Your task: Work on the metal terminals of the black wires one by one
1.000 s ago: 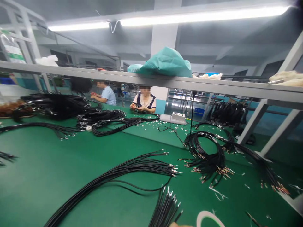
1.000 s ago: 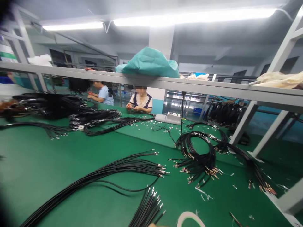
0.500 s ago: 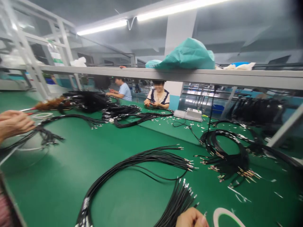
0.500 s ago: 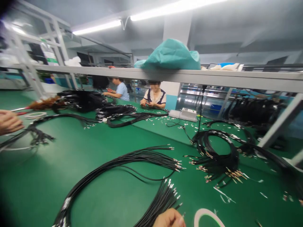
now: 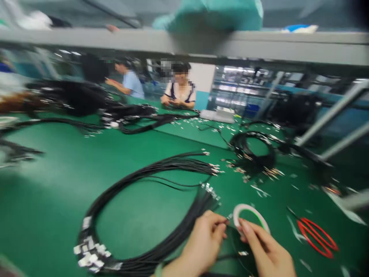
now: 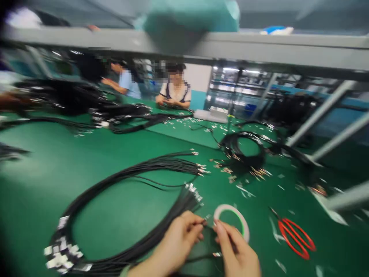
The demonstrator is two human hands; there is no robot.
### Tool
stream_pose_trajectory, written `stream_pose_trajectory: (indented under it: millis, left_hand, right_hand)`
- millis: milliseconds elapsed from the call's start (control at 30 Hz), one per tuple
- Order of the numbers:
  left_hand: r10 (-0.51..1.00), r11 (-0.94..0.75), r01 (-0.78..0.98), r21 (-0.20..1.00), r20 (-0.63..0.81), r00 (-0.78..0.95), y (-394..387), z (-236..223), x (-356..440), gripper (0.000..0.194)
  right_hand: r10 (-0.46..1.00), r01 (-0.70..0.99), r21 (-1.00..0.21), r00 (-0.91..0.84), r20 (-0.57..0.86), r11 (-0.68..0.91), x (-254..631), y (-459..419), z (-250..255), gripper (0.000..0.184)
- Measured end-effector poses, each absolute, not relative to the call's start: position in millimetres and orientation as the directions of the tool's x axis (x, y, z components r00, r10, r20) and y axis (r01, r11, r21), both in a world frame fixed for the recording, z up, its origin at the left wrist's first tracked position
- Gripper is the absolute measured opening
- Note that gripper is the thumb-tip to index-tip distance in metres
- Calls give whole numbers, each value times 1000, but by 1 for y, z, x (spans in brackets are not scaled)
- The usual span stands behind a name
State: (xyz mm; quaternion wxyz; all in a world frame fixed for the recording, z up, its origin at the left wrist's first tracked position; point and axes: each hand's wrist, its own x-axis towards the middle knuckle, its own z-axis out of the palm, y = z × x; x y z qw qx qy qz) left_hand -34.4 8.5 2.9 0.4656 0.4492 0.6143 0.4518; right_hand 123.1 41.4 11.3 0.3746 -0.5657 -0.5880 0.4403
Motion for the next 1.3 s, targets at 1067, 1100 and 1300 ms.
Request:
stream_pose_trajectory:
  millis: [1067,1100,1300]
  left_hand:
    - [938,-171,500,849,295,-181,5,-8,-27,7]
    - [937,-178,505,845,302,-175,5,-7,-27,8]
    - [920,-239,544,804,366,-138,5,-2,-27,14]
  right_hand:
    - [992,203,-977,-91,-92,-72,97,32,18,33]
    - [992,203,-977,-89,-92,-72,97,32,19,33]
    - [991,208,-975,-92,-97,-76,96,32,20,34]
